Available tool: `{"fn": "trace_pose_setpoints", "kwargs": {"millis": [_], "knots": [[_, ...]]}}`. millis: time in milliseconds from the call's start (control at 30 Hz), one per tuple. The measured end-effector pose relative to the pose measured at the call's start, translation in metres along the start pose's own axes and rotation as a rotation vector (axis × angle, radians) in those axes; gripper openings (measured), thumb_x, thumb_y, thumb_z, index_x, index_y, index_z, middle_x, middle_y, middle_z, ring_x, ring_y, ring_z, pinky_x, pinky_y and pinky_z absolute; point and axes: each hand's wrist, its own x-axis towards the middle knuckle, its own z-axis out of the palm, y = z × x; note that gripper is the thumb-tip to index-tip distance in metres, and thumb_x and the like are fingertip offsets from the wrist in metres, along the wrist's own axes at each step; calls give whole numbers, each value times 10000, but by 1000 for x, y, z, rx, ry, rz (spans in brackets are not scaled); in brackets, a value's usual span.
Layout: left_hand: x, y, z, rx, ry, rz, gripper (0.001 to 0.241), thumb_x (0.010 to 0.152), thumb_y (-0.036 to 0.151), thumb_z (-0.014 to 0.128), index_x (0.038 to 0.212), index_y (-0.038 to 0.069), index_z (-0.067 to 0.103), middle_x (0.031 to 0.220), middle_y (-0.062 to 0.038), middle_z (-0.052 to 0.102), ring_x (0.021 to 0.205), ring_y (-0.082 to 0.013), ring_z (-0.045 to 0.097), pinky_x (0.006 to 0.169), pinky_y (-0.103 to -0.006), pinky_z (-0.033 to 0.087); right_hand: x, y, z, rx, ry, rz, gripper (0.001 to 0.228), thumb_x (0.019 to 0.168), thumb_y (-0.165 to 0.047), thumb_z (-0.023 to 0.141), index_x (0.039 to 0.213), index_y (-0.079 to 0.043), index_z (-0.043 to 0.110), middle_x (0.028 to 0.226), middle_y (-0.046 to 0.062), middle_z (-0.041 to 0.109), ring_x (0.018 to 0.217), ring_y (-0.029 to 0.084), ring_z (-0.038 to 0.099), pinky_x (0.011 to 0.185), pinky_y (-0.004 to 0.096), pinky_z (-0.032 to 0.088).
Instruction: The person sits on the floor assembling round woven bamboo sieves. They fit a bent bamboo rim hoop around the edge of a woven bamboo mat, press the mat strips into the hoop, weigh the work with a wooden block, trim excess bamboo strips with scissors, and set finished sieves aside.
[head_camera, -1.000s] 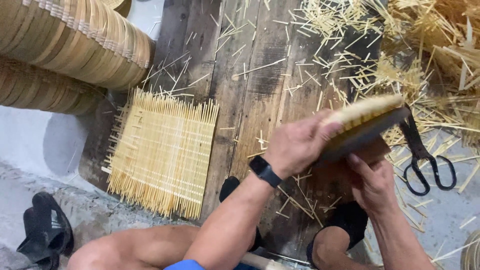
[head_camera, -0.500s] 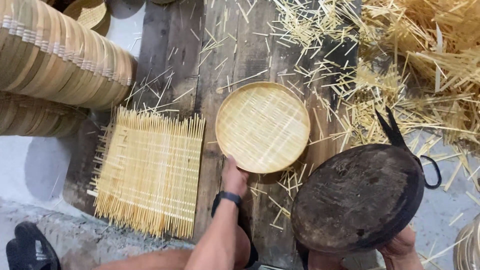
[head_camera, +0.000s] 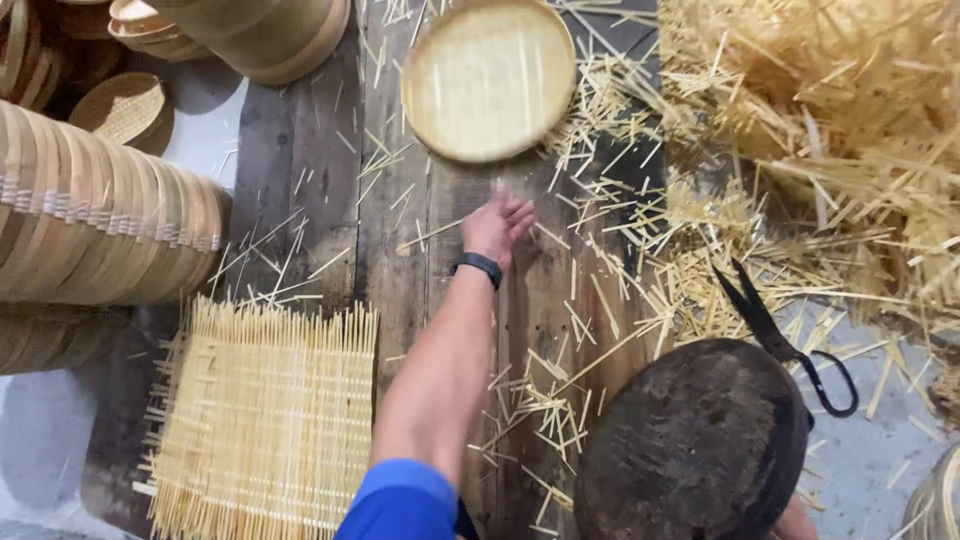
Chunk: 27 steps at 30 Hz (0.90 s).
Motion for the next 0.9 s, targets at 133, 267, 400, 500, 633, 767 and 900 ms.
{"fn": "trace_pose_setpoints", "kwargs": {"millis": [133,267,400,500,633,767,900], "knots": [[-132,24,4,707,-8,-23,576,927,472,670,1113,-69,735,984,-202,773,841,-260,745,695,-375,617,80,-21,60,5,22,126,549,991,-313,553,1483,-71,512,1447,160,569,1228,325,590,992,535,476],[-194,-15,-124,1378,287,301,552,879,471,734,1252,69,666,1252,-190,626,1155,-347,529,976,-510,408,122,-36,159,-11,27,180,519,999,-314,537,1457,-73,523,1429,155,569,1223,319,582,992,537,475],[-231,28,-261,1937,744,116,1207,633,552,913,1541,6,334,1553,-324,318,1446,-469,310,1143,-537,282,83,-61,244,-9,1,72,512,1021,-302,451,1450,-30,515,1429,164,575,1252,332,571,1038,526,469],[-262,54,-303,1864,721,-282,1054,640,549,921,1419,12,456,1432,-310,497,1339,-461,504,1064,-517,438,41,-89,285,26,-38,-69,573,1054,-363,354,1463,16,487,1440,186,582,1295,358,562,1072,513,451],[-280,58,-318,1696,597,-312,723,710,474,880,1218,10,660,1275,-256,722,1206,-393,682,1020,-463,550,45,-69,266,-133,22,-136,547,1051,-347,343,1467,-4,435,1452,171,557,1352,360,515,1118,513,417],[-293,59,-305,1836,461,-141,756,625,457,955,1135,-13,654,1218,-261,674,1159,-393,640,986,-449,534,54,-20,233,-325,41,57,407,1025,-274,456,1305,21,446,1330,179,606,1235,359,589,983,557,511],[-305,79,-284,1641,373,-368,468,786,296,810,1136,24,664,1156,-215,734,1085,-336,694,933,-448,569,61,18,221,-619,-186,406,432,1012,-362,525,1093,55,607,986,238,729,900,335,736,761,464,630]]}}
